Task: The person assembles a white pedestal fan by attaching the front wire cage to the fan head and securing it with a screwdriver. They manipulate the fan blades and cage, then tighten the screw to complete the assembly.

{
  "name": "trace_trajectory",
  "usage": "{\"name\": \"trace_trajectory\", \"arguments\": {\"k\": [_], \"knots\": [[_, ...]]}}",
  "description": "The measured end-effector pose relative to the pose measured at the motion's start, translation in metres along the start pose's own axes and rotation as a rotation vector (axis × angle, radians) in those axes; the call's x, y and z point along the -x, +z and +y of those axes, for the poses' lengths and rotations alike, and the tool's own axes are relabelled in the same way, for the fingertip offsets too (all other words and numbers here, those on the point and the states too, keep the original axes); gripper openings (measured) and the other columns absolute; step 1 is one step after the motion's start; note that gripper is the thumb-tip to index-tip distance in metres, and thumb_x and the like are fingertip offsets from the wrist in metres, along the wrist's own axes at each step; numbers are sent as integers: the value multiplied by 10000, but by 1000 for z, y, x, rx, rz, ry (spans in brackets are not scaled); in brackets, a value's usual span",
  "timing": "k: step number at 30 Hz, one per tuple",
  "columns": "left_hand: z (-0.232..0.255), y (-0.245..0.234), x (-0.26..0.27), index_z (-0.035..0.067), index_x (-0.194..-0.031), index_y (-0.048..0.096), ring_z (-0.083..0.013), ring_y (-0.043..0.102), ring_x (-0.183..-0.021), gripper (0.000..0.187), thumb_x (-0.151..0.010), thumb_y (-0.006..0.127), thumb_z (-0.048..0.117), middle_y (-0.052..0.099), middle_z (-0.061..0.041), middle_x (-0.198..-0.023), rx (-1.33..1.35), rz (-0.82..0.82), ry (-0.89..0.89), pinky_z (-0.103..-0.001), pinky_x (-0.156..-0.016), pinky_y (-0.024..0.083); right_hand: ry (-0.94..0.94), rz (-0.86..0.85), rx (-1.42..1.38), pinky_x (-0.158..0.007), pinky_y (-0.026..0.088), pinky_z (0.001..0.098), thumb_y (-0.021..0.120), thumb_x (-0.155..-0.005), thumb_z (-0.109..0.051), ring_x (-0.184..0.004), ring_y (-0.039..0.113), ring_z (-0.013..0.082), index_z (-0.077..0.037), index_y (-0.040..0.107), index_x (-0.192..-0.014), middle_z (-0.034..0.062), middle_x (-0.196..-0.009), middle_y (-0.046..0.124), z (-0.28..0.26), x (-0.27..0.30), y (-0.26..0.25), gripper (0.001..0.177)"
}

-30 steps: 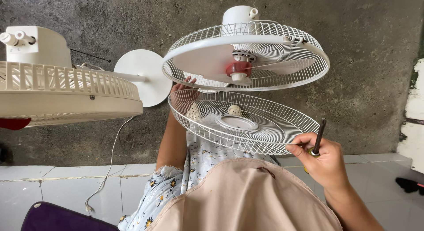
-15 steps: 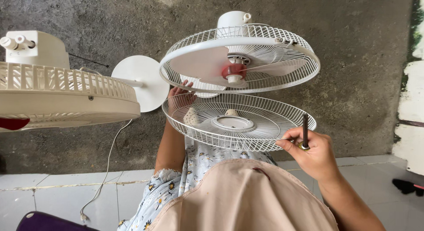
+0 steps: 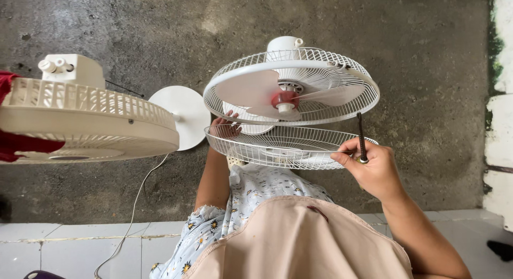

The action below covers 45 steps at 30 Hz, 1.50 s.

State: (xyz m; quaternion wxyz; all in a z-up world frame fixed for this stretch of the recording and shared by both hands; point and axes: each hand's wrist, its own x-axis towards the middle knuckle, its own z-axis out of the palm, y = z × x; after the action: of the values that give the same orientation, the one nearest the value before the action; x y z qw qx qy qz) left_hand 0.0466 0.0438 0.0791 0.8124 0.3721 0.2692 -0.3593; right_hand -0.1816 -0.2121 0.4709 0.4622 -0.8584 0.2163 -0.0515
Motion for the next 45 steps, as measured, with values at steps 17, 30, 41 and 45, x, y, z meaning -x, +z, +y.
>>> {"name": "trace_trajectory", "arguments": {"k": [17,30,41,45], "knots": [[-34,-33,-23,41,-1391,591,-280,631,-1236,457,-990,593,260,650,-165,-1362,127,-50,-53,-415,-987,546,112,-98,-34,-692,473,225,815,-835,-128,-743,582,64,-37,731,-907,-1,-822,714,16,35,-50,144],[-33,-20,-8,70,-1373,629,-305,630,-1220,578,-877,757,338,669,-142,-1335,25,47,-13,-430,-1075,511,344,-72,-182,-405,292,221,771,-876,-105,-474,425,28,-8,698,-930,-16,-666,552,8,8,-42,133],[-43,-28,-27,147,-1412,609,-210,595,-1220,428,-1011,530,273,637,-68,-1347,142,-68,5,-415,-1045,455,404,-84,-358,-384,301,213,728,-918,-93,-452,405,18,6,649,-953,27,-728,613,10,-41,-35,131],[-44,-32,-28,106,-1346,612,-239,605,-1151,395,-1022,518,311,648,-71,-1278,110,-44,-16,-423,-1025,463,377,-63,-358,-392,314,208,721,-934,-90,-461,410,16,-2,636,-950,23,-736,611,5,-58,-36,123]]}}
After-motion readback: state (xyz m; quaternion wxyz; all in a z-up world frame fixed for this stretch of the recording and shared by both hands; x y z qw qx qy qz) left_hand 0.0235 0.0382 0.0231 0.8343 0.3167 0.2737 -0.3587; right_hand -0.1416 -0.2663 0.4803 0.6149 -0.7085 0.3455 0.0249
